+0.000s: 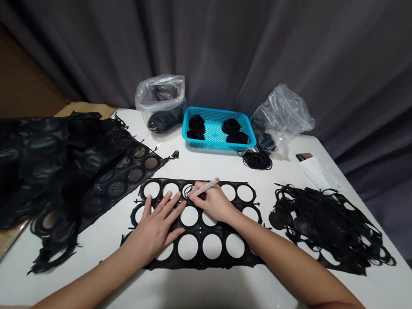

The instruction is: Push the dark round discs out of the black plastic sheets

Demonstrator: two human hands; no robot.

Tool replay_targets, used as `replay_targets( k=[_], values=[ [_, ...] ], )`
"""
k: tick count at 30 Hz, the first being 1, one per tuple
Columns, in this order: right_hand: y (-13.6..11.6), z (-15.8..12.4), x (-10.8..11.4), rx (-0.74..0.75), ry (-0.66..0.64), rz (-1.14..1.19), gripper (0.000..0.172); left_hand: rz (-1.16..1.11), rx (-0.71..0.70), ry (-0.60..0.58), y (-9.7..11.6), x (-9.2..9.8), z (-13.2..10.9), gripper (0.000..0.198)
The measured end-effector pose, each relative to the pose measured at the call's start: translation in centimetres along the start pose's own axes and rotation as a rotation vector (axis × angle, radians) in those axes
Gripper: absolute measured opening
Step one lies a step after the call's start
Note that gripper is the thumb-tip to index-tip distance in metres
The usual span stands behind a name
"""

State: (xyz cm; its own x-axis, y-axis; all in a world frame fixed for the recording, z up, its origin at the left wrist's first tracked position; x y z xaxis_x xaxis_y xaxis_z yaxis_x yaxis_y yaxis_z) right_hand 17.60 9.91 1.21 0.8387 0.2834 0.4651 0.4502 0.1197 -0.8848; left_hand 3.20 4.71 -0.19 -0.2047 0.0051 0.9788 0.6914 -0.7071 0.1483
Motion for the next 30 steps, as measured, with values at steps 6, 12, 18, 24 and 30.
replay_targets(
  k=[6, 12, 18, 24, 30],
  values=[
    [0.1, 0.3, 0.0, 0.023, -0.017, -0.037, 0.01, -0.017, 0.028, -0.015, -0.2, -0.2, 0.0, 0.054],
    [-1.5, -1.2, -1.2, 0.214, 0.032, -0.259, 0.014, -0.002, 0.073, -0.012, -0.2, -0.1, -0.1, 0.052],
    [-0.9, -0.5, -0.6, 0.319, 0.081, -0.646, 0.017, 0.036, 0.116, -0.01, -0.5, -0.1, -0.2, 0.059],
    [0.2, 3.7, 9.7, 0.103, 0.571, -0.482, 0.016, 0.095, 0.169, -0.013, -1.1, 0.4, -0.3, 0.076],
    [-0.9, 3.9, 1.1, -0.005, 0.135, -0.127, 0.015, 0.097, 0.133, 0.007, -2.2, 1.6, -2.2, 0.067]
  ],
)
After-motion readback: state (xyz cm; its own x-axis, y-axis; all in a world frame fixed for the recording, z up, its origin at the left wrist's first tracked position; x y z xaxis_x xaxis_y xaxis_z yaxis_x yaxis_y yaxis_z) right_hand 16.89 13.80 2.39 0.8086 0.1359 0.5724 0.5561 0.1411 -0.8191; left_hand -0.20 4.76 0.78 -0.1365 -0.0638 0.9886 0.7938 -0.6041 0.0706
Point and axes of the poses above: each hand's wrist, its own z-axis towards the middle knuckle, its own x-axis out of the back of the hand, y = z × x, the point moved 8 cm from there along z, towards the middle knuckle, and after that the axes turned 2 degrees about -y, right-handed, at the moved point
